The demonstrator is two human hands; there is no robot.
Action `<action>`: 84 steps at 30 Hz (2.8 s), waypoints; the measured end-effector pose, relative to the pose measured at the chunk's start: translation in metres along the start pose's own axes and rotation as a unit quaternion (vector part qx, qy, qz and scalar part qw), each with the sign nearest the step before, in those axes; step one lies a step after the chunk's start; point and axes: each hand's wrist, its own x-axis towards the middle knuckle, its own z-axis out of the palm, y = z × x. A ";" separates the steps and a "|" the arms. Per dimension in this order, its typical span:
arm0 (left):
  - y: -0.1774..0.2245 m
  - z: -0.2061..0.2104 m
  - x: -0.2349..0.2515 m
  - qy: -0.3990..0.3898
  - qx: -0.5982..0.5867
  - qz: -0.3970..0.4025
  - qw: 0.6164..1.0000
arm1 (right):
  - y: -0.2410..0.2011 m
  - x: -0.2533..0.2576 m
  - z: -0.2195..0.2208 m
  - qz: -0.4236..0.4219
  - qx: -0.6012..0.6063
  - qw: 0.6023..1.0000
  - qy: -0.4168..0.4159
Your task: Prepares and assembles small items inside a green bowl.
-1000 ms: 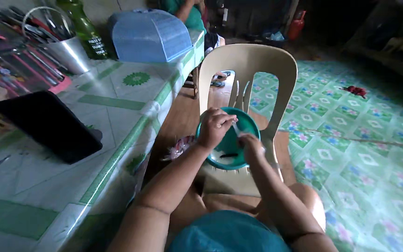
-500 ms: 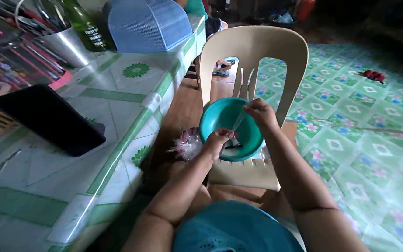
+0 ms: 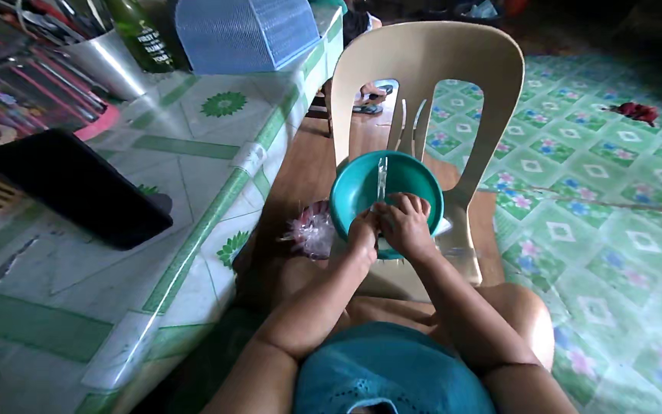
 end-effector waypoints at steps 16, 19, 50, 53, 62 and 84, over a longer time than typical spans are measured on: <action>-0.009 -0.031 0.009 -0.153 0.279 0.130 0.939 | 0.020 -0.005 -0.011 0.354 0.310 0.873 -0.128; -0.008 -0.033 0.009 -0.189 0.284 0.103 0.934 | 0.028 -0.017 -0.012 0.314 0.333 0.876 -0.156; 0.001 0.007 -0.032 -0.067 -0.003 -0.107 0.992 | 0.068 -0.044 -0.067 0.248 0.715 0.615 0.222; 0.007 0.006 -0.044 -0.097 -0.016 -0.142 0.985 | 0.068 -0.050 -0.060 0.261 0.721 0.630 0.125; -0.001 -0.011 -0.056 -0.098 0.039 -0.143 0.984 | 0.027 -0.040 -0.052 0.212 0.431 0.877 0.010; 0.030 -0.151 0.046 0.193 -0.126 0.144 0.962 | 0.092 -0.030 -0.122 0.342 0.009 0.919 -0.197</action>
